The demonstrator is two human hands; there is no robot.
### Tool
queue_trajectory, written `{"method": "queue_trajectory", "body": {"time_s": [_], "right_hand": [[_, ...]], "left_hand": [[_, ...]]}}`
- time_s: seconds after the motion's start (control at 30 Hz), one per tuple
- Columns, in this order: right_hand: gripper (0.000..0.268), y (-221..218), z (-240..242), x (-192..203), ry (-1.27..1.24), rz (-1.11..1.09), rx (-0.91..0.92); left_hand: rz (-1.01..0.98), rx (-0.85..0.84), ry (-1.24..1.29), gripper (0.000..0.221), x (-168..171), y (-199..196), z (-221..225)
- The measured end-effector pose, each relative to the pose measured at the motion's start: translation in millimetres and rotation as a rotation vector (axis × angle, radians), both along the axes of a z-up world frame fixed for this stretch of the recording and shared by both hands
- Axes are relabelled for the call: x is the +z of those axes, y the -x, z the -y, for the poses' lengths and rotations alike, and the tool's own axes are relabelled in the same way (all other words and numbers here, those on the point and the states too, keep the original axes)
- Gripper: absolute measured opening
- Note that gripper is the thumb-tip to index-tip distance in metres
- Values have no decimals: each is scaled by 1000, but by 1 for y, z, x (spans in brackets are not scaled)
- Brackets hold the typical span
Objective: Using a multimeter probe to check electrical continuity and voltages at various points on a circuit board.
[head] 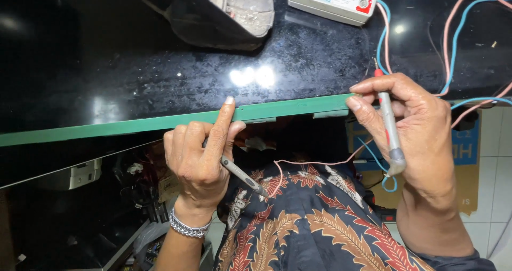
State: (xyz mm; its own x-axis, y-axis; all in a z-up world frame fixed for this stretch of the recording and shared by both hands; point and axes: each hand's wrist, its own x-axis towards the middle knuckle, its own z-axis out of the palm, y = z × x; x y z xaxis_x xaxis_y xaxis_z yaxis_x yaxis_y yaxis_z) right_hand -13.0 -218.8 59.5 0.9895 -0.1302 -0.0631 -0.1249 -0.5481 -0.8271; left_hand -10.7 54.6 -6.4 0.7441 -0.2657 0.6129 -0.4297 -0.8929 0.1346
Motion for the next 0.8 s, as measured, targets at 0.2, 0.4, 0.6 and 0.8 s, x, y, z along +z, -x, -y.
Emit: {"method": "queue_trajectory", "body": {"time_s": [0.2, 0.4, 0.6, 0.8], "right_hand": [[16, 3, -1, -3, -19, 2, -13], [15, 6, 4, -7, 34, 24, 26], [15, 4, 1, -6, -8, 14, -3], [15, 6, 2, -7, -74, -9, -36]], "left_hand": [[12, 45, -10, 32, -2, 2, -22], [15, 61, 12, 30, -6, 4, -33], [15, 45, 14, 32, -1, 4, -27], [-16, -21, 61, 31, 4, 4, -9]]}}
